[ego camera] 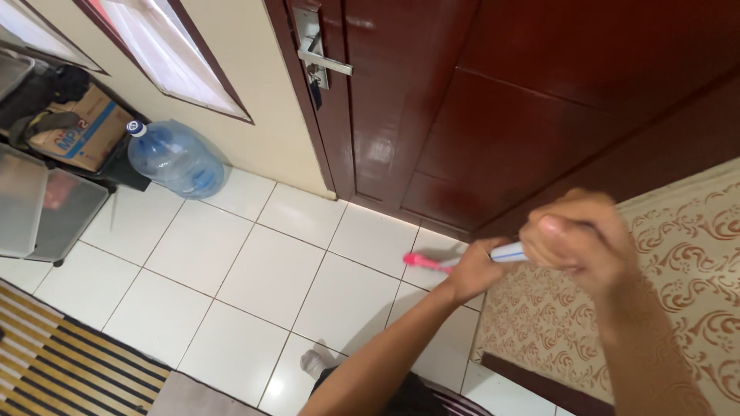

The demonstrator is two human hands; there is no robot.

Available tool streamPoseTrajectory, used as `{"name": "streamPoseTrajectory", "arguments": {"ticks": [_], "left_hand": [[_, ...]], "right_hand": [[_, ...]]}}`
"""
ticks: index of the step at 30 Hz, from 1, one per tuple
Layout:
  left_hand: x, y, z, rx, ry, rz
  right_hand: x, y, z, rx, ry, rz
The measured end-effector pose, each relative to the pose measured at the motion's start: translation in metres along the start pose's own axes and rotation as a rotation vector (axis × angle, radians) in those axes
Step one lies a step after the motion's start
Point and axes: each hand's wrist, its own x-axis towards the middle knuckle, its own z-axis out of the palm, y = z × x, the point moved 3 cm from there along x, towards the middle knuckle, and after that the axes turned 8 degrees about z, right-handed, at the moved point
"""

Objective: Sweeping the tiled floor around various household items with a broom.

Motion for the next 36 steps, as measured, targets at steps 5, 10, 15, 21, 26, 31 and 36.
{"name": "streamPoseTrajectory", "arguments": {"ticks": [5, 10, 15, 21, 26, 31, 36], "left_hand": [[-0.011, 0.025, -0.016, 0.445, -0.138, -0.106], [0.001, -0.016, -0.033, 0.603, -0.169, -0.1], [0.005, 0.012, -0.037, 0.346, -0.108, -0.069], [-0.034, -0.021, -0.014, 0.408, -0.184, 0.204], [-0.095, -0.094, -0.015, 0.52, -0.285, 0.223], [-0.09, -0.101, -0.018, 0.591, -0.331, 0.237], [-0.061, -0.081, -0.023, 0.488, -0.323, 0.195]], "right_hand": [[0.01, 0.013, 0.0, 0.148, -0.072, 0.101], [0.015, 0.039, 0.008, 0.14, -0.065, 0.118], [0.006, 0.037, 0.023, -0.401, 0.0, -0.057], [-0.063, 0.018, 0.055, -0.499, 0.051, -0.108], [-0.107, 0.048, 0.107, -0.579, 0.132, 0.038], [-0.111, 0.076, 0.098, -0.658, 0.052, 0.15], [-0.088, 0.076, 0.088, -0.548, -0.008, 0.159]]}}
